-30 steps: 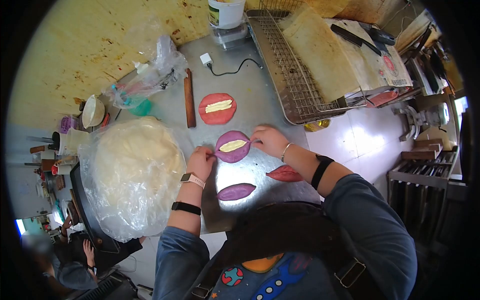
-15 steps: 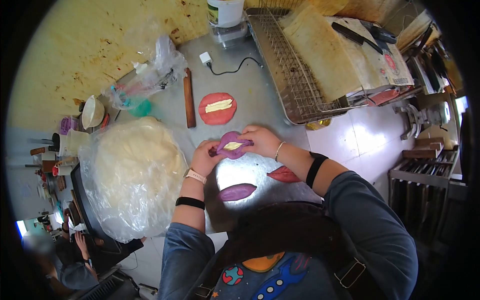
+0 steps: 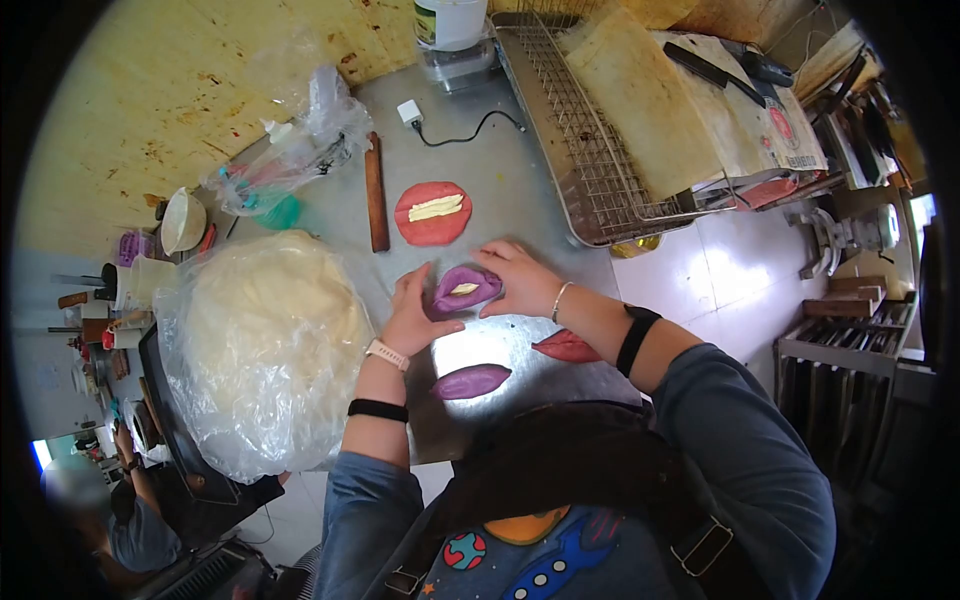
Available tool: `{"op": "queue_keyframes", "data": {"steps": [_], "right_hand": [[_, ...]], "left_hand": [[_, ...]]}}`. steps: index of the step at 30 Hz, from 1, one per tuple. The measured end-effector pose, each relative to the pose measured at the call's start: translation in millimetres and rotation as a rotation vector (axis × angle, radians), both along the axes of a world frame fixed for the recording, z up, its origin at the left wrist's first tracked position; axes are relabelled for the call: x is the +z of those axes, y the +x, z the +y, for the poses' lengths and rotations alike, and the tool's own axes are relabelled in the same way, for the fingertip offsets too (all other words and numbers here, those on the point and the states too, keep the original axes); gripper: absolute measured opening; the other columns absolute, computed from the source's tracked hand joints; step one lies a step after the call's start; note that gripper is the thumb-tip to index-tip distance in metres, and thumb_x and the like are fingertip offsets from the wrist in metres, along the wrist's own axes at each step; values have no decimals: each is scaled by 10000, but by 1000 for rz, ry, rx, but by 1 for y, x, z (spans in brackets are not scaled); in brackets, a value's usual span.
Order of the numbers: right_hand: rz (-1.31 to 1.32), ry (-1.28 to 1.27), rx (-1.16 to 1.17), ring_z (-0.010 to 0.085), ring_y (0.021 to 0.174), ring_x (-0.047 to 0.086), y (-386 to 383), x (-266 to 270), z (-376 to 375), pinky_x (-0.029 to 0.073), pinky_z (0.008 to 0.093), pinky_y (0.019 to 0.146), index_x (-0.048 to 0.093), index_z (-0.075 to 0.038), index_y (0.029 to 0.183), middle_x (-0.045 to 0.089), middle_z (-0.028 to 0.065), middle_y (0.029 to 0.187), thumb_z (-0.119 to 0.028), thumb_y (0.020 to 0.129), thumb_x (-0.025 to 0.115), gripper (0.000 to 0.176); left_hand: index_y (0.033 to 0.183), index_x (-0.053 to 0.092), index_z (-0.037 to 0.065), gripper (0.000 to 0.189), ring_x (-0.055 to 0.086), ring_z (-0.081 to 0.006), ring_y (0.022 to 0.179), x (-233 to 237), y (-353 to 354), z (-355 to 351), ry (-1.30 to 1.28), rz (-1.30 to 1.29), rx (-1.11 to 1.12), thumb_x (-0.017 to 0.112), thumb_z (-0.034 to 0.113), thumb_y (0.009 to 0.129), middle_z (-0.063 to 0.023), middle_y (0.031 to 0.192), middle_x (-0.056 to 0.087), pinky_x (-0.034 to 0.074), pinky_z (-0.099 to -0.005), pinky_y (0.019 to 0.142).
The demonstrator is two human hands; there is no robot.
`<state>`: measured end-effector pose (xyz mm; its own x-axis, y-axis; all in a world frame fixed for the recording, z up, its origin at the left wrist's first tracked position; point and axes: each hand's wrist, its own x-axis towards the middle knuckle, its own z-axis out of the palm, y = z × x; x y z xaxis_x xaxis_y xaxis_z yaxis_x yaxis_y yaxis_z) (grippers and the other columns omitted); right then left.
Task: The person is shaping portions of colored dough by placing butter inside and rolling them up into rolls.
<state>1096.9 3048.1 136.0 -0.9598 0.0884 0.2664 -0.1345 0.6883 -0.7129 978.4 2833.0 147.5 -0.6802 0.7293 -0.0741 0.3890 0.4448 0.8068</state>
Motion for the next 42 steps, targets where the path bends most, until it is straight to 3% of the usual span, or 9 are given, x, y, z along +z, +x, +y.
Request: {"op": "queue_keyframes", "data": {"steps": [3, 10, 16, 18, 23, 25, 32, 38, 42], "right_hand": [[-63, -44, 83, 304, 1076, 554, -11, -4, -7, 468, 397, 940, 614, -110, 1222, 592, 92, 1082, -209, 730, 793, 533], [-9, -40, 28, 254, 989, 570, -4, -3, -17, 487, 364, 883, 703, -109, 992, 602, 57, 992, -173, 793, 722, 210], [84, 162, 76, 246, 976, 576, -7, -14, -18, 489, 364, 877, 702, -92, 938, 611, 45, 968, -180, 803, 713, 161], [133, 251, 98, 252, 974, 582, -6, -10, -14, 487, 364, 885, 705, -81, 958, 616, 56, 979, -189, 793, 726, 198], [70, -49, -17, 280, 974, 596, 14, -3, 4, 498, 366, 866, 706, -71, 1051, 628, 92, 1000, -176, 750, 776, 326], [11, -93, -15, 283, 953, 606, 16, -12, 4, 507, 367, 843, 707, -69, 1047, 632, 100, 1001, -168, 755, 770, 315], [-71, -93, 5, 284, 873, 630, 5, -18, 1, 514, 378, 789, 695, -32, 935, 643, 99, 950, -155, 830, 683, 162], [-29, -125, -91, 296, 942, 611, 12, -11, 12, 503, 393, 819, 698, -48, 911, 642, 75, 961, -142, 821, 694, 130], [-85, -218, -70, 294, 987, 589, 14, -20, 15, 493, 382, 848, 702, -50, 892, 627, 64, 1006, -142, 807, 713, 126]], "left_hand": [[1288, 585, 82, 769, 514, -298, 1068, -14, -4, 12, 49, 85, -159, 897, 143, 587, -124, 1124, 515, 451, -371, 947], [1079, 721, 64, 381, 567, -232, 908, -8, 12, 15, 89, 123, -69, 802, 65, 707, -71, 978, 559, 480, -320, 829], [970, 745, 61, 250, 588, -260, 864, -12, 18, 19, 16, 530, -91, 780, 107, 726, -67, 883, 613, 482, -368, 805], [1018, 734, 58, 301, 586, -263, 908, -17, 19, 17, 23, 502, -60, 784, 130, 731, -74, 932, 611, 474, -374, 848], [1125, 694, 60, 434, 559, -292, 1037, -13, 26, 11, 232, 213, 212, 805, 174, 721, -102, 1053, 602, 446, -388, 927], [1176, 672, 59, 492, 543, -301, 1084, -20, 14, -6, 90, 204, 65, 814, 180, 721, -114, 1098, 591, 442, -380, 943], [941, 734, 27, 217, 618, -277, 928, -33, 14, 1, -1, 338, 92, 773, 155, 770, -114, 1004, 646, 497, -370, 839], [1054, 710, 36, 291, 631, -291, 925, 2, 22, 3, 130, 11, 269, 761, 170, 801, -129, 1020, 653, 512, -368, 833], [1093, 696, 46, 303, 639, -281, 950, -20, 13, -14, -12, 231, 93, 747, 158, 816, -131, 1048, 659, 525, -340, 800]]}}
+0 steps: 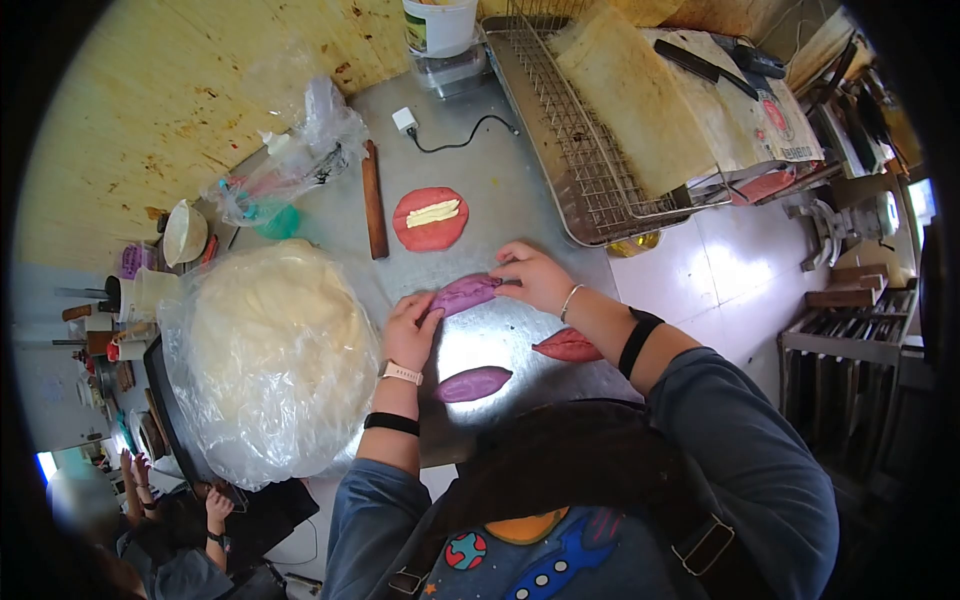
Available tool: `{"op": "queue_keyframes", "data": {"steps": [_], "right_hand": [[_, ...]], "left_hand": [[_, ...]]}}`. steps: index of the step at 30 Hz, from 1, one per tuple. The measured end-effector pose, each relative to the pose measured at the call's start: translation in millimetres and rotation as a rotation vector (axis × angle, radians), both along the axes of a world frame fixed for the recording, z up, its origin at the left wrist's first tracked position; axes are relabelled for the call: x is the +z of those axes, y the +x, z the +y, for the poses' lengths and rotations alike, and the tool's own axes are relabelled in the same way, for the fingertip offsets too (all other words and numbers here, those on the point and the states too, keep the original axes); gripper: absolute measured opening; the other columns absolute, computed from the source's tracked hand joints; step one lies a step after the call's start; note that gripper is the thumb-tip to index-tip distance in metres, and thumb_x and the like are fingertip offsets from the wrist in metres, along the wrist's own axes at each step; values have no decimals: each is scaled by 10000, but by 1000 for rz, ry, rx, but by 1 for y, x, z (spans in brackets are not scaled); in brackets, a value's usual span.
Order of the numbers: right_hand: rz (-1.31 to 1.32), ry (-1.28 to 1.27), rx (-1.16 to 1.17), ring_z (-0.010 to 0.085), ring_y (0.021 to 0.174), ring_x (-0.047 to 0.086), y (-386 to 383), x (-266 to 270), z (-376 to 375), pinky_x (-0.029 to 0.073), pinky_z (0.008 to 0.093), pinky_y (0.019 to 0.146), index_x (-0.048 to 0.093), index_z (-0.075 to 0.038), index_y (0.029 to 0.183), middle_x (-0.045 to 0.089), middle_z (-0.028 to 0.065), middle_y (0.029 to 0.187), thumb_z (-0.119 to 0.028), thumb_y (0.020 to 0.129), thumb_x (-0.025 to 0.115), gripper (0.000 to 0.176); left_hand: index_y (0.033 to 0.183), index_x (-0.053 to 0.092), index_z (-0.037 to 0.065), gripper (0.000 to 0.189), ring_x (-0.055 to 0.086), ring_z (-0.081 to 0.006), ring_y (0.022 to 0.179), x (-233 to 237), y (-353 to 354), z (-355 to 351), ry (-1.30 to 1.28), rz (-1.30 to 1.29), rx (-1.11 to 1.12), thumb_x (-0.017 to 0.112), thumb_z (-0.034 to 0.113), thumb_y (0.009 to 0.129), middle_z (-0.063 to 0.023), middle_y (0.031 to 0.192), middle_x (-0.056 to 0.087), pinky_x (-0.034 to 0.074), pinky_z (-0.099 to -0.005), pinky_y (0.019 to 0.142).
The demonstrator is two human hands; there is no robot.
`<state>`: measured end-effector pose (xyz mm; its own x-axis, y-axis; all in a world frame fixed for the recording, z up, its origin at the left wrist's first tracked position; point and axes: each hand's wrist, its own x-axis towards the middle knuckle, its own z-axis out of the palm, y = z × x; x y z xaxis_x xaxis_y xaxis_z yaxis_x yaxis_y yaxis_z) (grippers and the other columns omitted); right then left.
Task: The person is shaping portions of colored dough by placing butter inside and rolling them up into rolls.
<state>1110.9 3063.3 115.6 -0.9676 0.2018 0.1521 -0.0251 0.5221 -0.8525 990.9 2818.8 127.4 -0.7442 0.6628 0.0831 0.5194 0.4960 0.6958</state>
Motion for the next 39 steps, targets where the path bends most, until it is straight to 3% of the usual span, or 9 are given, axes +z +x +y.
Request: {"op": "queue_keyframes", "data": {"steps": [6, 9, 15, 21, 24, 30, 33, 34, 39], "right_hand": [[-7, 257, 69, 257, 991, 584, -5, -10, 3, 486, 353, 862, 718, -67, 889, 596, 64, 1059, -166, 794, 727, 137], [-4, 110, -44, 253, 1001, 573, 3, 0, 4, 482, 362, 858, 709, -69, 844, 597, 40, 1043, -159, 779, 726, 112], [-98, 353, -44, 219, 1107, 529, 2, 1, -1, 427, 395, 926, 736, -120, 878, 585, 38, 1063, -217, 777, 740, 140], [-7, 291, -159, 203, 1114, 520, 8, -4, -1, 401, 421, 929, 739, -147, 864, 574, 2, 1075, -223, 780, 715, 116], [-54, 301, -195, 212, 1117, 520, 9, 7, -10, 393, 425, 929, 737, -147, 863, 568, 0, 1089, -225, 792, 704, 110], [-171, 430, -151, 230, 1140, 517, 7, 11, -11, 401, 432, 933, 744, -161, 949, 577, 23, 1114, -254, 763, 733, 207], [-26, 284, -230, 226, 1134, 520, 7, 27, -18, 430, 436, 922, 723, -139, 958, 588, -5, 1118, -219, 761, 721, 212], [-9, 292, -178, 232, 1115, 533, 6, 30, -23, 441, 431, 916, 717, -131, 959, 596, -2, 1110, -203, 768, 711, 204], [1, 299, -33, 264, 1000, 598, -10, 14, -36, 484, 402, 878, 703, -94, 949, 640, 50, 1022, -158, 788, 675, 175]], "left_hand": [[1027, 719, 42, 232, 641, -275, 947, -4, 1, 2, -57, -49, 81, 738, 152, 824, -109, 1044, 668, 528, -334, 805], [962, 721, 26, 176, 644, -283, 930, 12, 4, 6, 121, -65, 153, 729, 141, 828, -103, 985, 681, 529, -338, 792], [979, 715, 17, 207, 644, -266, 914, -12, -7, -11, -136, 154, -10, 738, 150, 822, -106, 1116, 653, 529, -346, 791], [934, 702, 13, 153, 638, -293, 889, 10, 0, -7, 71, -119, 146, 727, 97, 810, -116, 1048, 651, 524, -348, 792], [921, 698, 8, 142, 641, -257, 815, -11, -6, -15, 80, 161, -34, 732, 83, 806, -104, 1038, 632, 530, -328, 736], [1006, 697, 16, 232, 599, -305, 1016, -16, -10, -18, -163, -174, 105, 742, 82, 788, -120, 1165, 590, 504, -375, 868], [1079, 682, 34, 339, 529, -357, 1125, 23, 10, 7, 78, 114, 217, 765, 132, 765, -119, 1166, 593, 474, -399, 927], [1150, 666, 55, 452, 494, -375, 1150, 37, 13, 16, 87, 100, 169, 785, 180, 732, -122, 1188, 587, 455, -403, 954], [1070, 700, 62, 337, 560, -311, 1057, 32, 13, 53, -21, 225, -199, 752, 143, 747, -84, 1088, 634, 464, -394, 925]]}}
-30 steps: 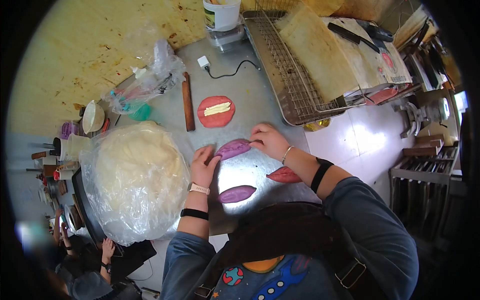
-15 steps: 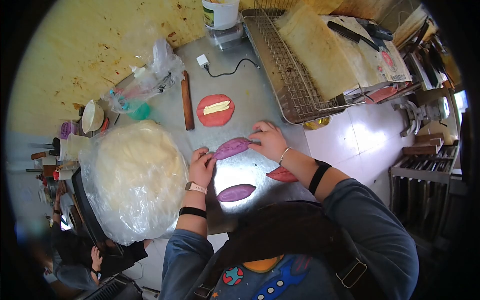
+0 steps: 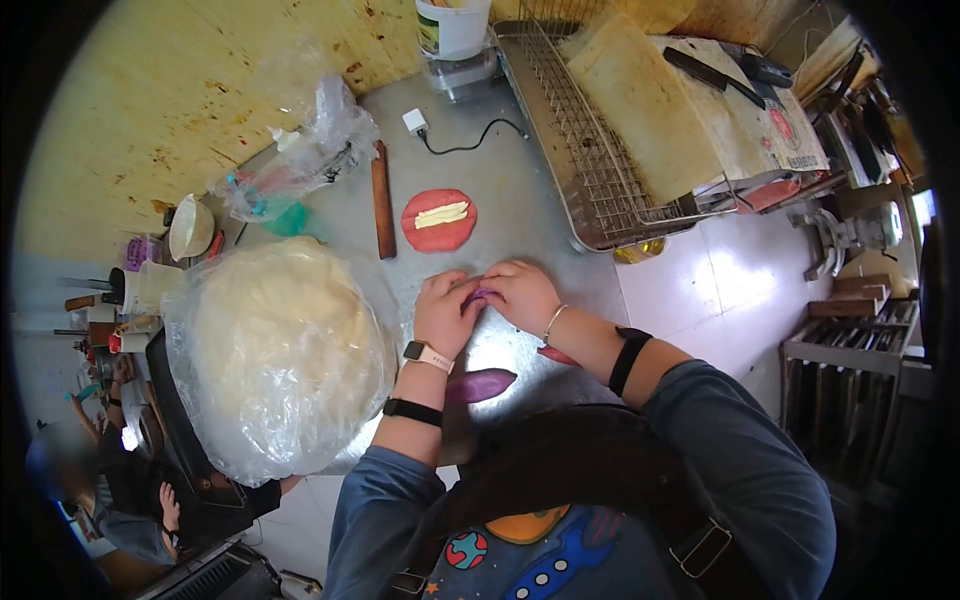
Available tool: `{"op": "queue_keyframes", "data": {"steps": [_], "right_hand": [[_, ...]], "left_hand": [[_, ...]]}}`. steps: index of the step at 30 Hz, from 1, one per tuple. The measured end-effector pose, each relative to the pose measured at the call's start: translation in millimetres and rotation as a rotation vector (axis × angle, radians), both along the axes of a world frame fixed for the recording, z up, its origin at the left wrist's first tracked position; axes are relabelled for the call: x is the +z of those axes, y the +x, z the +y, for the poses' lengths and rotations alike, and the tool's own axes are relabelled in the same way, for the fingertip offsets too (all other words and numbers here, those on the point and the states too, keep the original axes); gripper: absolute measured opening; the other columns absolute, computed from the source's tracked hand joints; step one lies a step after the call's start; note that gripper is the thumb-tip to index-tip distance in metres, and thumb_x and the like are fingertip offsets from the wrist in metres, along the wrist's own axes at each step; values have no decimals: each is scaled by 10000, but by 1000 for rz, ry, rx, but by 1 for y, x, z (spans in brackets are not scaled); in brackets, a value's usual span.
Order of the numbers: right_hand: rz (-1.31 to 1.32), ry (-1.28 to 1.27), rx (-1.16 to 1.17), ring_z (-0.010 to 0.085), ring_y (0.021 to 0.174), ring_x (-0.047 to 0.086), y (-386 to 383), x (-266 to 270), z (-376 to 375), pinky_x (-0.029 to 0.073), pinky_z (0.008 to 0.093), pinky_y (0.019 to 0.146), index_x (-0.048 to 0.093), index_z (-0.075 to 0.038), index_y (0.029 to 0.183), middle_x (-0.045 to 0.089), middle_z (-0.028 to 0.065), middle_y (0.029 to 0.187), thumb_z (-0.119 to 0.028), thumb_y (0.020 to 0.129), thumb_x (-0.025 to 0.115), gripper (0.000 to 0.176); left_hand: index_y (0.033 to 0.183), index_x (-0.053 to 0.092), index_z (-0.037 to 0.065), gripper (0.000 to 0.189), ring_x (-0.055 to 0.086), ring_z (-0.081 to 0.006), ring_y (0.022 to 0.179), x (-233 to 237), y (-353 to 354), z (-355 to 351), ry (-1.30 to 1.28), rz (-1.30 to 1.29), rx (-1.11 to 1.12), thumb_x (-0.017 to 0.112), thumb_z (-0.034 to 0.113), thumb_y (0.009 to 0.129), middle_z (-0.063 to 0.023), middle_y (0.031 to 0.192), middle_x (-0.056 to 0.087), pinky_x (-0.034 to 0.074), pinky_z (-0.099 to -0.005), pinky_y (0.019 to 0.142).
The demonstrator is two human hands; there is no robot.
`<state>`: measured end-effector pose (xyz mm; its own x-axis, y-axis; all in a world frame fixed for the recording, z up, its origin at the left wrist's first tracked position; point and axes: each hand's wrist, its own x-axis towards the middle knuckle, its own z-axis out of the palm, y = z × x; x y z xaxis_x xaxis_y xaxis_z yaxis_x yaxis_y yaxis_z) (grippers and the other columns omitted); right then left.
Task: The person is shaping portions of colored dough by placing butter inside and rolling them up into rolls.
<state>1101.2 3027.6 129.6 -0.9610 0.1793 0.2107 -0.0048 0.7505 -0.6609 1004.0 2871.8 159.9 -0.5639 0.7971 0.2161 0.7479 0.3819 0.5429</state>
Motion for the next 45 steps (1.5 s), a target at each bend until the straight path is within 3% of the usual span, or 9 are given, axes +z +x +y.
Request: {"op": "queue_keyframes", "data": {"steps": [7, 10, 13, 22, 29, 31, 34, 40, 45], "right_hand": [[64, 151, 40, 276, 949, 616, 1, -12, 1, 510, 363, 845, 687, -78, 899, 658, 64, 993, -108, 832, 616, 103], [117, -9, -12, 271, 965, 617, 8, -3, 3, 511, 369, 847, 687, -79, 904, 660, 65, 1008, -126, 837, 622, 105], [132, -24, -38, 272, 970, 618, 10, -3, 9, 511, 379, 847, 684, -77, 916, 661, 60, 1015, -142, 847, 625, 112], [-14, -169, -31, 286, 963, 615, 14, 5, 19, 503, 388, 854, 694, -62, 872, 655, 62, 1002, -153, 815, 678, 109], [-39, -105, 11, 270, 1049, 590, 9, -12, 24, 489, 382, 898, 712, -70, 874, 626, 55, 1120, -177, 822, 678, 124], [8, -99, -10, 261, 1074, 583, 14, -8, 28, 488, 374, 905, 719, -73, 851, 621, 45, 1152, -182, 811, 686, 120], [45, -129, -144, 256, 1118, 563, 18, -6, 24, 480, 383, 922, 723, -92, 808, 607, 34, 1210, -187, 789, 698, 100], [-92, -49, -28, 249, 1191, 523, 10, -15, 30, 436, 403, 980, 740, -142, 853, 555, 37, 1317, -238, 784, 717, 121], [-18, 22, -104, 235, 1265, 446, 20, -8, 30, 316, 511, 1065, 738, -145, 818, 570, 10, 1275, -240, 794, 705, 103]], "left_hand": [[962, 731, 82, 210, 582, -294, 1008, -18, 3, 8, -121, 206, -20, 736, 117, 755, -57, 1035, 662, 462, -401, 918], [929, 732, 97, 180, 580, -296, 1019, -17, 1, 1, 94, 112, 33, 741, 114, 751, -43, 1112, 673, 467, -382, 915], [868, 736, 112, 143, 571, -297, 1044, -15, -3, -8, 83, 31, 115, 750, 123, 727, -35, 1179, 667, 476, -391, 904], [919, 737, 87, 139, 541, -325, 1168, -10, -7, -18, 77, 102, 109, 738, 132, 787, -42, 1231, 662, 440, -400, 998], [982, 743, 63, 199, 512, -338, 1231, -31, -20, -30, -92, -5, 53, 736, 143, 800, -88, 1307, 603, 412, -418, 1048], [964, 740, 58, 175, 523, -334, 1217, -27, -17, -35, 24, -55, 71, 728, 127, 804, -88, 1252, 633, 419, -415, 1039], [947, 735, 53, 153, 532, -328, 1208, -27, -16, -36, 104, -74, 117, 722, 106, 804, -90, 1205, 656, 426, -411, 1029], [959, 727, 36, 158, 525, -329, 1233, -38, -16, -43, -11, -31, 134, 723, 89, 811, -118, 1286, 608, 424, -403, 1037], [946, 718, 21, 127, 522, -347, 1248, -26, -3, -42, 134, -126, 309, 706, 82, 835, -138, 1332, 574, 416, -397, 1056]]}}
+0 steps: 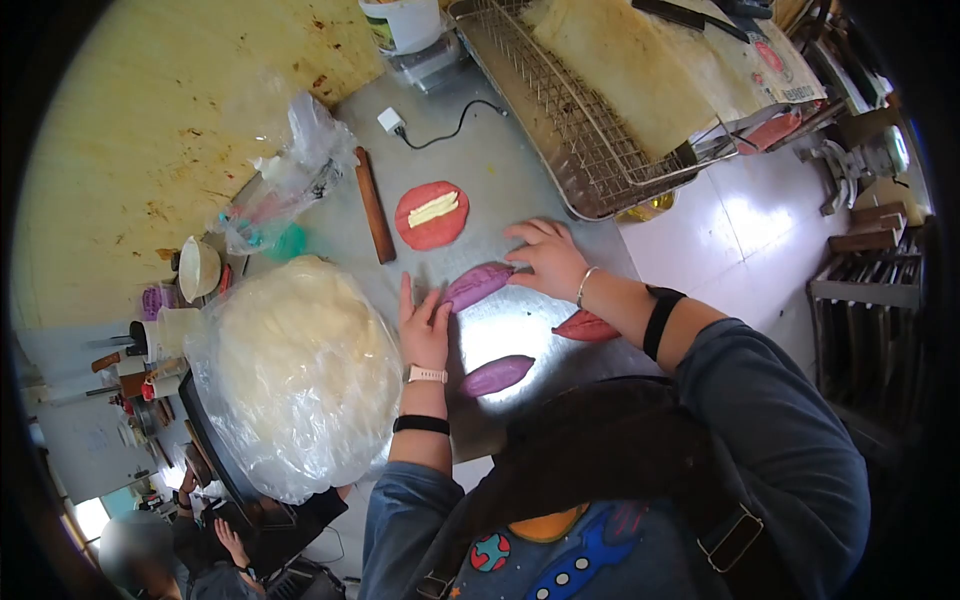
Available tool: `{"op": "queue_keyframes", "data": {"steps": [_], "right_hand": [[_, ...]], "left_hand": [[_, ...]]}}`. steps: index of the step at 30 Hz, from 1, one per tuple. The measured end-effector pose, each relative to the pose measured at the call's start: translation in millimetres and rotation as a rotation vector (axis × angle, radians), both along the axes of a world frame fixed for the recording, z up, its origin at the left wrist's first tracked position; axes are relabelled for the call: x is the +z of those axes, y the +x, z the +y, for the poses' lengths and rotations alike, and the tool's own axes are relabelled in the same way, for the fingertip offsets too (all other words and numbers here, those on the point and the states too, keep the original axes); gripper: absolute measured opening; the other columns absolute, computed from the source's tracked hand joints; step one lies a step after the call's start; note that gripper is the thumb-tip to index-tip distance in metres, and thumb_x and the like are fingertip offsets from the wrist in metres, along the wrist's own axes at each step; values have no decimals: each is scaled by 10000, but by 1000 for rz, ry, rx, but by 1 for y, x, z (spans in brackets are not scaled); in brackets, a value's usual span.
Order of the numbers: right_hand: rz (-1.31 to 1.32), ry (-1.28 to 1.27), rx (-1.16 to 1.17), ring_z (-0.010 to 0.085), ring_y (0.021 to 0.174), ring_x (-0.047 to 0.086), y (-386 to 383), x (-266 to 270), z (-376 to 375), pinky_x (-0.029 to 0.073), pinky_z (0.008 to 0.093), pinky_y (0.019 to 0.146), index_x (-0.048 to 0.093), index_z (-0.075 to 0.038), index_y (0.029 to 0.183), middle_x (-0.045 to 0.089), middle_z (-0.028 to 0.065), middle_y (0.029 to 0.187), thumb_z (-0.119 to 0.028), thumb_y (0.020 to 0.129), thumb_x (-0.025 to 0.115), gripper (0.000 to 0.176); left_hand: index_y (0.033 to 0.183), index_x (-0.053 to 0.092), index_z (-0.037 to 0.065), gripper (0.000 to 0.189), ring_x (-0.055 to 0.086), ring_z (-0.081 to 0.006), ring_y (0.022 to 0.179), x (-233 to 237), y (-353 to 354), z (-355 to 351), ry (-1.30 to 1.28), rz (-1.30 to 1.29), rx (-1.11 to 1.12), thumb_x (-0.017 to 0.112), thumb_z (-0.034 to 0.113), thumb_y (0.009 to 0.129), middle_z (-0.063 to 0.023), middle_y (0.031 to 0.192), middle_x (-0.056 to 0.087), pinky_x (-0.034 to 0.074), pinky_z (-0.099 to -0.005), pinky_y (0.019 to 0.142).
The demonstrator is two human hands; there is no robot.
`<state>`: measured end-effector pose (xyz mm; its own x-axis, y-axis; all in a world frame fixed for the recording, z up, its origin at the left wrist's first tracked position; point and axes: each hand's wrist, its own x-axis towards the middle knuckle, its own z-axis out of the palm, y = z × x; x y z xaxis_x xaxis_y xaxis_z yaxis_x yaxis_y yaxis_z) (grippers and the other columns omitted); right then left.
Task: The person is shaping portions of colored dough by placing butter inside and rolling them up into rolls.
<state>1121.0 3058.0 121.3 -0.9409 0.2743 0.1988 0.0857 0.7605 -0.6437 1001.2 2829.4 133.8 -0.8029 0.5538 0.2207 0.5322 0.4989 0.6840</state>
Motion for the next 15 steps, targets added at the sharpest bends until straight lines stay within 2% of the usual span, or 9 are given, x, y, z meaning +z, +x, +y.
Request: {"op": "queue_keyframes", "data": {"steps": [1, 4, 5, 7, 10, 14, 15], "right_hand": [[14, 19, -7, 234, 1277, 430, 0, -1, -2, 289, 540, 1077, 737, -146, 817, 572, 7, 1265, -242, 795, 705, 104], [-88, 57, 50, 248, 1288, 418, -6, -8, -2, 258, 527, 1081, 740, -143, 846, 561, 8, 1271, -250, 758, 741, 138], [-94, 46, 36, 241, 1289, 416, -5, -7, -1, 250, 552, 1083, 741, -153, 839, 562, 2, 1266, -251, 768, 732, 121], [-99, 22, 15, 227, 1290, 412, -3, -2, 1, 236, 602, 1086, 741, -173, 825, 564, -10, 1255, -252, 787, 716, 91], [-7, 26, -85, 218, 1289, 413, -1, -9, -2, 228, 600, 1093, 732, -172, 768, 567, -25, 1242, -230, 783, 709, 64], [-191, 42, -5, 213, 1295, 407, -6, 5, -4, 214, 607, 1100, 744, -192, 857, 553, -14, 1252, -229, 789, 706, 86], [-206, 58, -3, 212, 1297, 406, -6, 5, -3, 210, 609, 1102, 745, -198, 887, 550, -11, 1255, -232, 792, 704, 109]], "left_hand": [[956, 717, 20, 137, 523, -349, 1250, -12, -4, -6, -51, 3, -27, 708, 84, 835, -143, 1358, 551, 416, -396, 1058], [971, 713, 14, 156, 536, -343, 1237, -23, -8, -9, -134, 1, -58, 715, 85, 832, -151, 1412, 499, 436, -388, 1040], [973, 712, 11, 161, 543, -339, 1230, -19, -10, -8, -153, 1, -57, 717, 85, 830, -152, 1426, 485, 446, -385, 1031], [955, 713, 8, 141, 553, -331, 1218, -8, -8, -11, -73, -83, -26, 711, 80, 834, -156, 1394, 512, 468, -378, 1002], [939, 713, 4, 125, 572, -324, 1184, -13, -10, -16, -46, -124, -22, 706, 73, 835, -157, 1357, 537, 492, -374, 965], [913, 712, -7, 127, 612, -314, 1096, -14, -12, -15, -236, -146, -5, 731, 73, 815, -160, 1355, 530, 497, -366, 947], [928, 710, -3, 135, 607, -318, 1101, -16, -14, -18, -205, -130, -6, 726, 71, 817, -159, 1356, 528, 496, -371, 948]]}}
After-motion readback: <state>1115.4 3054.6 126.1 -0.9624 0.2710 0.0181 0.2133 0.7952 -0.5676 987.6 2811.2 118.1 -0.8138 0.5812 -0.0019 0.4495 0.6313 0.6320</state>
